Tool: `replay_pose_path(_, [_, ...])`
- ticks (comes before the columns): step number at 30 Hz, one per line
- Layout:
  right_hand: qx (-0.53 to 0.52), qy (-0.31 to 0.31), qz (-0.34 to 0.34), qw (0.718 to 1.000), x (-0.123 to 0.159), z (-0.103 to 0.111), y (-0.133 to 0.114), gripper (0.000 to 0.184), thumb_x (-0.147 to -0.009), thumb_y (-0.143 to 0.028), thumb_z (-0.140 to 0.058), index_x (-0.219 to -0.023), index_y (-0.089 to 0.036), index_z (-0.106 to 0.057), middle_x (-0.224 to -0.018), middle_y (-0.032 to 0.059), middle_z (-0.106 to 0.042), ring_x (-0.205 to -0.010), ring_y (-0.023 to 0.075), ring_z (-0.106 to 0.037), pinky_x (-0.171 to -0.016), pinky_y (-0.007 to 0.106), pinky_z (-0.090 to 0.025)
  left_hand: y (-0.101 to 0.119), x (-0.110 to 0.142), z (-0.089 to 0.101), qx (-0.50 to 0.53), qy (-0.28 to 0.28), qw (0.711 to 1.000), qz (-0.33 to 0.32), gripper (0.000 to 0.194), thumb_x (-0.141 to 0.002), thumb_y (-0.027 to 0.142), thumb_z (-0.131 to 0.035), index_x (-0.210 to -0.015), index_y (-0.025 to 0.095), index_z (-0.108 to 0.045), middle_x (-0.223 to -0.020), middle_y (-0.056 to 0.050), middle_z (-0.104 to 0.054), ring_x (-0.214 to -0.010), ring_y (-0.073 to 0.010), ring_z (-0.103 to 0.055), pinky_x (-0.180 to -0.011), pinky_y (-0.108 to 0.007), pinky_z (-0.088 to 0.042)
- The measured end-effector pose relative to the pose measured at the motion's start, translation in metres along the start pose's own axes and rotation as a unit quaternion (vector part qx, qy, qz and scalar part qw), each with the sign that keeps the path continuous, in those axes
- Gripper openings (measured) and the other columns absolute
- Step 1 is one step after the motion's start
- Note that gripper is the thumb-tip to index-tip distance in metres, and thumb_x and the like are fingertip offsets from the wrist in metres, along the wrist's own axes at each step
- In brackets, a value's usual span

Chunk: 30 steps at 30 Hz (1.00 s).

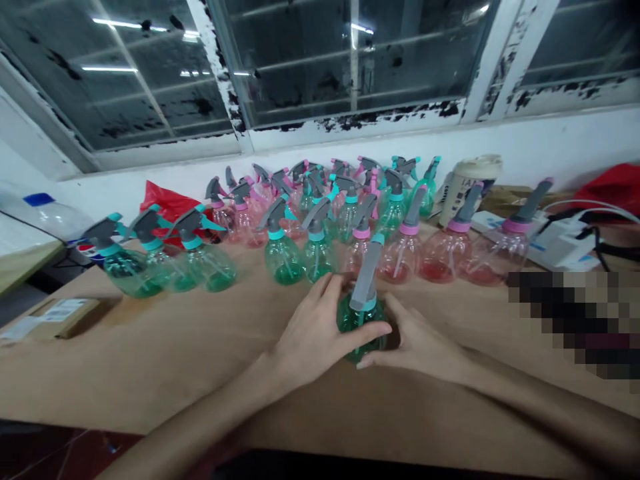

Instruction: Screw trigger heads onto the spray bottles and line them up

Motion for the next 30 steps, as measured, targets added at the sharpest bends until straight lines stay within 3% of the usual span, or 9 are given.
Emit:
replay_pose_path(7, [-0.006,0.017,0.054,0.998,-0.003,0.001,-0.007,0.08,-0.052,-0.056,-0.074,-0.119,-0.022,-0.044,-0.113,0.0097,-0.055,-0.106,0.0309,-0.052,-0.084,0.046,-0.045,0.013,-0.027,-0.004,0.154,-0.037,0.986,-0.052,0.066,-0.071,0.038,-0.07,-0.126,0.022,-0.037,-0.124,-0.008,-0.052,-0.11,-0.0257,-0.052,-0.093,-0.041,-0.045])
replay_pose_path(10, [-0.002,0.02,0.098,0.995,-0.008,-0.002,-0.013,0.088,-0.049,-0.056,-0.076,-0.124,-0.022,-0.043,-0.116,0.0102,-0.053,-0.109,0.0321,-0.049,-0.09,0.049,-0.041,0.021,-0.036,-0.01,0.215,-0.048,0.972,-0.082,0.054,-0.075,0.034,-0.067,-0.121,0.019,-0.043,-0.122,-0.009,-0.052,-0.112,-0.0259,-0.051,-0.097,-0.041,-0.043])
replay_pose_path(14, [-0.013,0.055,0.14,0.989,-0.014,0.001,-0.018,0.101,-0.049,-0.055,-0.077,-0.133,-0.022,-0.031,-0.125,0.0115,-0.048,-0.116,0.0326,-0.044,-0.096,0.048,-0.037,0.018,-0.044,-0.018,0.291,-0.031,0.952,-0.089,0.028,-0.083,0.022,-0.056,-0.11,0.017,-0.049,-0.11,-0.008,-0.056,-0.1,-0.0198,-0.057,-0.09,-0.034,-0.048])
replay_pose_path(19, [-0.014,0.065,0.136,0.988,-0.02,-0.001,-0.014,0.105,-0.05,-0.058,-0.075,-0.134,-0.02,-0.025,-0.131,0.0139,-0.042,-0.121,0.0324,-0.039,-0.098,0.048,-0.036,0.005,-0.047,-0.023,0.275,-0.015,0.958,-0.076,0.03,-0.081,0.019,-0.053,-0.11,0.02,-0.051,-0.09,-0.004,-0.056,-0.074,-0.015,-0.056,-0.084,-0.036,-0.05])
replay_pose_path(26, [0.103,0.02,0.194,0.975,-0.019,-0.001,-0.014,0.095,-0.061,-0.066,-0.063,-0.133,-0.014,-0.029,-0.127,0.0176,-0.047,-0.12,0.0332,-0.041,-0.099,0.05,-0.035,0.0,-0.052,-0.008,0.238,-0.008,0.966,-0.102,0.03,-0.073,0.015,-0.05,-0.102,0.019,-0.055,-0.089,-0.004,-0.058,-0.077,-0.0179,-0.057,-0.077,-0.035,-0.051])
replay_pose_path(30, [0.161,-0.001,0.2,0.967,-0.011,0.002,0.01,0.066,-0.074,-0.058,-0.057,-0.124,-0.017,-0.043,-0.122,0.0125,-0.052,-0.117,0.0274,-0.045,-0.098,0.049,-0.037,-0.014,-0.052,0.003,0.19,0.012,0.977,-0.099,0.032,-0.073,0.015,-0.049,-0.103,0.025,-0.056,-0.071,0.001,-0.054,-0.054,-0.0132,-0.05,-0.06,-0.029,-0.048])
Point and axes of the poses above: each hand's wrist, its own x-axis away from the middle knuckle, its own z-axis out of the back of the hand, y = z × x, the point moved 9 cm from there along -x, towards the middle knuckle
